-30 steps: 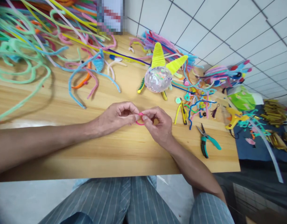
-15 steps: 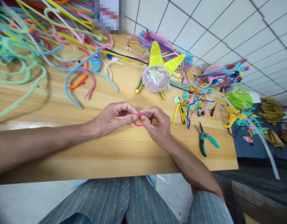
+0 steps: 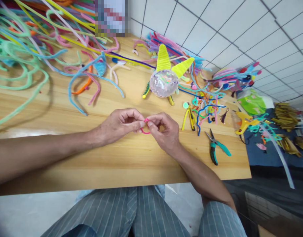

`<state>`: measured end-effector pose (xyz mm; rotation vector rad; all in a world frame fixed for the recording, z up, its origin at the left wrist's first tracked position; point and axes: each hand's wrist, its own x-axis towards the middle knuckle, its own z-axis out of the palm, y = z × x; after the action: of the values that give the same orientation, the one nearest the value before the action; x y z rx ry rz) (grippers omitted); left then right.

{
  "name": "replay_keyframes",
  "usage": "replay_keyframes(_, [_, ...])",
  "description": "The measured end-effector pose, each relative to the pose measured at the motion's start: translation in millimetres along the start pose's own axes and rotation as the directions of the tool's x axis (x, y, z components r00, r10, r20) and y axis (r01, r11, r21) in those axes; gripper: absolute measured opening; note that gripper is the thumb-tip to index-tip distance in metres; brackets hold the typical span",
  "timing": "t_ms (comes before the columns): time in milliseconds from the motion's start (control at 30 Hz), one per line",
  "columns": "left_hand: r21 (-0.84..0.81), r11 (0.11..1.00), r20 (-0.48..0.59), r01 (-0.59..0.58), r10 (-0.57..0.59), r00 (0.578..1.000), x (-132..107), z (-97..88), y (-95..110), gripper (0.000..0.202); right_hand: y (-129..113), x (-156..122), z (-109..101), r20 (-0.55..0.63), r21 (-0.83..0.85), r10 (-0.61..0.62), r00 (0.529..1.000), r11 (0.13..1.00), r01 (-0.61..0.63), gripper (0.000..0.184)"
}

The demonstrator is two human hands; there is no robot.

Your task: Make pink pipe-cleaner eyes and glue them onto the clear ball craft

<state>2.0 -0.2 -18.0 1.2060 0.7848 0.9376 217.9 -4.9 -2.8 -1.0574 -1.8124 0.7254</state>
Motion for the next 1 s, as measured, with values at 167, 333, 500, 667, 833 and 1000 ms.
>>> replay_keyframes(167, [-0.004, 1.0, -0.004, -0.027, 0.027, 1.0, 0.5, -0.4, -1.3, 0.017, -0.9, 0.0, 0.2, 0.003, 0.004, 0.023, 1.0, 1.0, -0.023, 0.012])
replay_keyframes(333, [-0.016, 1.0, -0.006, -0.025, 0.025, 1.0, 0.0, 0.0, -1.5, 0.018, -1.6, -0.1, 0.5, 0.002, -0.002, 0.06, 0.998, 0.998, -0.06, 0.008])
replay_keyframes(500, [0.005, 1.0, -0.008, -0.024, 0.024, 1.0, -1.0, -0.2, -0.8, 0.021, -2.4, 0.4, 0.8, 0.003, -0.002, 0.097, 0.995, 0.995, -0.097, 0.003])
replay_keyframes(667, [0.006, 1.0, -0.01, -0.017, 0.018, 1.0, -0.9, -0.5, -0.6, 0.022, -2.6, 0.7, 0.9, 0.01, 0.006, 0.121, 0.993, 0.993, -0.121, 0.002])
replay_keyframes(833, [0.012, 1.0, -0.006, -0.025, 0.025, 1.0, -0.6, 0.3, 1.4, 0.019, -2.2, 0.4, 1.1, 0.005, 0.019, 0.108, 0.994, 0.994, -0.108, 0.003])
replay_keyframes(1000, [0.021, 0.999, -0.006, -0.033, 0.033, 0.999, -1.2, 0.3, 2.0, 0.019, -1.7, 0.6, 1.0, 0.009, 0.012, 0.108, 0.994, 0.994, -0.108, 0.005])
